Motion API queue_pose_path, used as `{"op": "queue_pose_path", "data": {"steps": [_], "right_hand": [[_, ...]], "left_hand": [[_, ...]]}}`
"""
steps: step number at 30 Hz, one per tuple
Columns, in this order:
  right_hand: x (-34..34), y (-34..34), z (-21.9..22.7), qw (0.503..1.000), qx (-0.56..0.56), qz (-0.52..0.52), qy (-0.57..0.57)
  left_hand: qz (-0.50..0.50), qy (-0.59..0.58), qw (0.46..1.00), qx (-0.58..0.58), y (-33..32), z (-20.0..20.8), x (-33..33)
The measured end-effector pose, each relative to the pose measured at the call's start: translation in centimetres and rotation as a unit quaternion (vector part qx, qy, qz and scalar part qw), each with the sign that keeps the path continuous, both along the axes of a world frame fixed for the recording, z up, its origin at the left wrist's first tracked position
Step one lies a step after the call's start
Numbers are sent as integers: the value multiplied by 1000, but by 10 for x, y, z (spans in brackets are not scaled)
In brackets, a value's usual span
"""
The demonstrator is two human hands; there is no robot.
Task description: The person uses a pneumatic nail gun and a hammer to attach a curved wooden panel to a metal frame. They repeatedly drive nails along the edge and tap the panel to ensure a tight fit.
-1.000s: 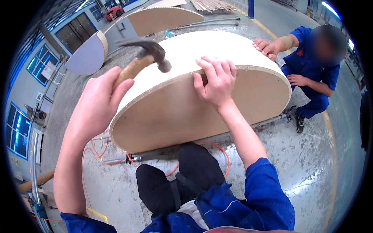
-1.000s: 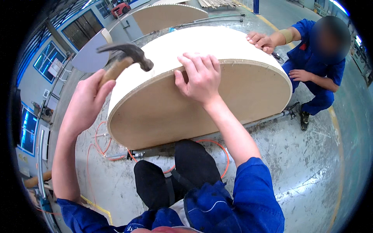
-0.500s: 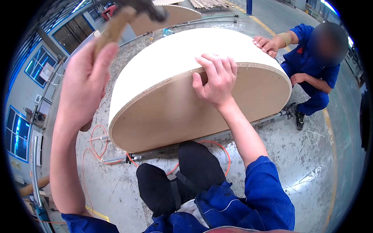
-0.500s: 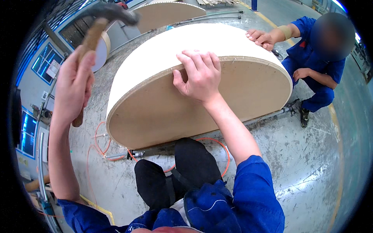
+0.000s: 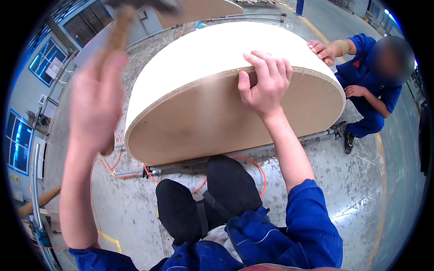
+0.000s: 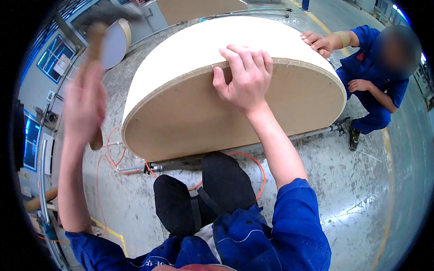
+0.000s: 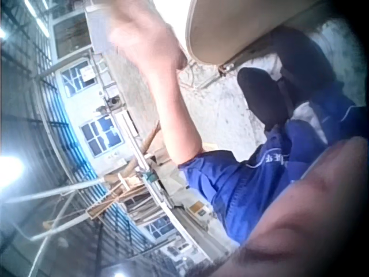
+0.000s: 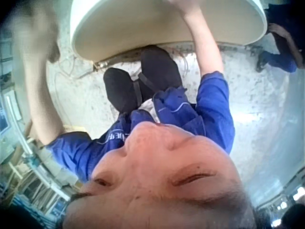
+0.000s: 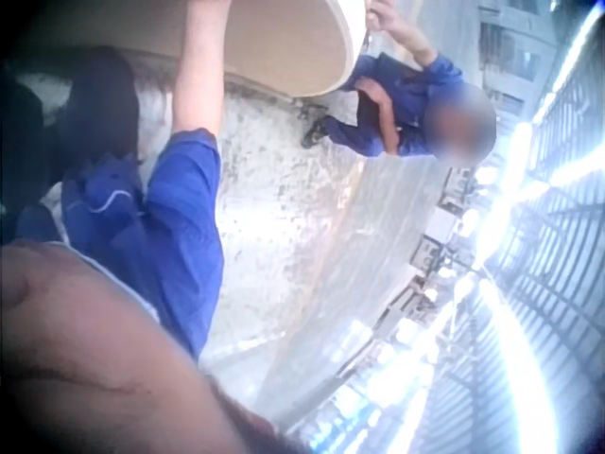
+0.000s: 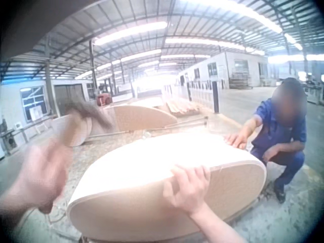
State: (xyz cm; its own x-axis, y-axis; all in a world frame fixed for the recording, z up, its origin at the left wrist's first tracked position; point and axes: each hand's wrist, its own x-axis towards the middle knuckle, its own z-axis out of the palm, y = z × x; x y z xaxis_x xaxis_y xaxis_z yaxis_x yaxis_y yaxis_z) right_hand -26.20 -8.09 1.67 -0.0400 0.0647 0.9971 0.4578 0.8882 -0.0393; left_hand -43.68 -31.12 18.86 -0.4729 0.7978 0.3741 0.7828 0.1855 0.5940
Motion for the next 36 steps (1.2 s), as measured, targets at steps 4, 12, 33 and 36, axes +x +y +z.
{"op": "queue_pose_path", "data": {"steps": [4, 12, 33, 36], "right_hand": [[0, 0, -3, 1000, -3, 4, -2], [2, 5, -4, 1000, 15, 13, 7], [61, 24, -23, 1000, 21, 0, -12], [66, 28, -25, 1000, 15, 9, -21]], "left_hand": [[-59, 221, 949, -215, 14, 9, 0], [-111, 186, 975, 49, 34, -20, 8], [83, 36, 982, -165, -16, -66, -48], [79, 2, 985, -155, -29, -82, -72]]}}
